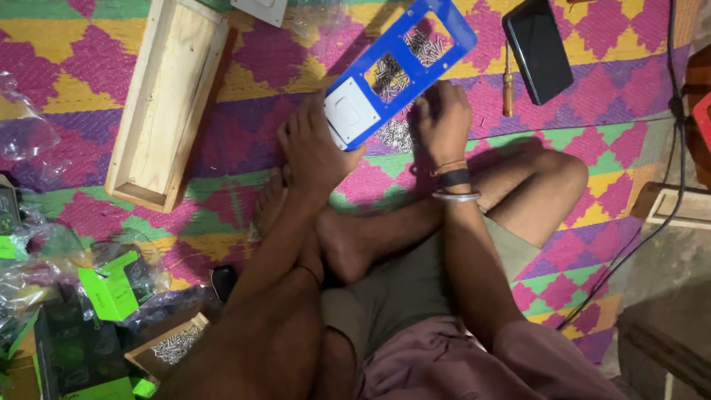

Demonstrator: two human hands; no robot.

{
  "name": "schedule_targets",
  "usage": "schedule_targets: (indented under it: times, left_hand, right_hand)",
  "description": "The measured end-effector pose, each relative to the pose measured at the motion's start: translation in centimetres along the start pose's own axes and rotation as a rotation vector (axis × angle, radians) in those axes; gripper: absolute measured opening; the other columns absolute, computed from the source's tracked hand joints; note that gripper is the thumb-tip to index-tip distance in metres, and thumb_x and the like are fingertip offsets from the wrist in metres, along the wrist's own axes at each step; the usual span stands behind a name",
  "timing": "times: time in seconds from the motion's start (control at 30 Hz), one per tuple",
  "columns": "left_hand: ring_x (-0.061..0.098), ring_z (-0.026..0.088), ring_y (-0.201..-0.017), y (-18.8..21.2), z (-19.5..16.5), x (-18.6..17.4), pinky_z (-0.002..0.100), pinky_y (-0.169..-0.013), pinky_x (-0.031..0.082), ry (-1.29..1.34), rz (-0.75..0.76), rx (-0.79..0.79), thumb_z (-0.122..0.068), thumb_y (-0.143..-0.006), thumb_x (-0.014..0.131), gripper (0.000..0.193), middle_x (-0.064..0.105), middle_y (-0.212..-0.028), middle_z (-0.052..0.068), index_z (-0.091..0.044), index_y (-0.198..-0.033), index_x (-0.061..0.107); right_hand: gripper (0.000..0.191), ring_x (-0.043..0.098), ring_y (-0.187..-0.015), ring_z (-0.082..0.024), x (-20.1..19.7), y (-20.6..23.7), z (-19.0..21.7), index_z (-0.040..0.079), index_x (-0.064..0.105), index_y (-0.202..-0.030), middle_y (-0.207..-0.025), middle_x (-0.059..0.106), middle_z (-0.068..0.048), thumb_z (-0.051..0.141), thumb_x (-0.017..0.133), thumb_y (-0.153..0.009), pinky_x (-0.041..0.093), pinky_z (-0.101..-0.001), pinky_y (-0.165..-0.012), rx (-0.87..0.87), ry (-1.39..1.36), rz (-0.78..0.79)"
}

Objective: The person sits on a patterned mat and assembles white electrical socket plates into a blue plastic jig. They pick up individual plates, place them into the jig, and insert small metal pins into the holes of each plate. The person repeats this process for multiple plates, handling them one at a time.

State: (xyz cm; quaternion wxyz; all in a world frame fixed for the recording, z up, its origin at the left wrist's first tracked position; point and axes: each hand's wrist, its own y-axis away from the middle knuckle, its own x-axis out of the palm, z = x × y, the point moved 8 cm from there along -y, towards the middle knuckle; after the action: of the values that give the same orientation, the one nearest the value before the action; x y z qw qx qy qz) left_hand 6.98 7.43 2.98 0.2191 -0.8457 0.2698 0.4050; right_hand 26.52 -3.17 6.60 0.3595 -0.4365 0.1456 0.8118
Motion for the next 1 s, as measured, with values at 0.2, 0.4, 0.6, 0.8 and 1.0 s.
schedule_targets:
  times: [0.2,0.4,0.6,0.8,1.0]
  left_hand:
    - [0.055,0.037,-0.121,0.1,0.2,0.2,0.055,-0.101,0.037,0.028,0.034,-0.015,-0.048,-0.067,0.09,0.103,0.057,-0.134,0.021,-0.002,-0.146,0.042]
    - [0.055,0.036,-0.121,0.1,-0.2,-0.2,0.054,-0.103,0.037,0.018,-0.005,0.032,-0.046,-0.068,0.089,0.098,0.057,-0.132,0.02,-0.003,-0.144,0.044]
    - [0.055,0.036,-0.122,0.2,-0.4,-0.1,0.053,-0.105,0.037,0.008,-0.002,0.056,-0.046,-0.07,0.089,0.097,0.057,-0.132,0.02,-0.002,-0.143,0.044]
    - [0.055,0.035,-0.121,0.0,-0.7,-0.6,0.054,-0.104,0.036,-0.005,-0.002,0.07,-0.045,-0.069,0.088,0.097,0.057,-0.132,0.019,-0.002,-0.144,0.044]
    - [0.053,0.034,-0.123,0.0,-1.0,-0.7,0.058,-0.107,0.035,-0.089,0.009,0.069,-0.047,-0.068,0.088,0.099,0.055,-0.134,0.017,-0.002,-0.144,0.045]
  right_hand:
    - [0.017,0.063,-0.087,-0.04,0.6,-0.2,0.5,0.0,0.07,-0.103,-0.093,0.065,-0.02,0.0,0.075,-0.086,0.05,-0.0489,-0.078,-0.072,0.094,-0.055]
    - [0.021,0.063,-0.089,-0.042,0.6,-0.3,1.0,-0.003,0.069,-0.105,-0.095,0.065,-0.022,-0.002,0.072,-0.084,0.05,-0.0487,-0.079,-0.14,0.022,-0.026]
    - [0.013,0.066,-0.084,-0.04,0.5,-0.8,0.5,-0.001,0.068,-0.101,-0.093,0.067,-0.022,-0.001,0.073,-0.088,0.053,-0.0465,-0.077,-0.01,-0.036,-0.039]
    - [0.015,0.069,-0.089,-0.035,-0.1,-0.5,0.1,-0.005,0.067,-0.11,-0.101,0.07,-0.022,-0.001,0.068,-0.095,0.055,-0.0418,-0.079,-0.073,-0.141,-0.129]
    - [0.007,0.064,-0.073,-0.014,1.1,4.0,-5.0,0.0,0.066,-0.101,-0.089,0.071,-0.008,0.005,0.068,-0.105,0.05,-0.0273,-0.062,0.47,-0.951,0.1]
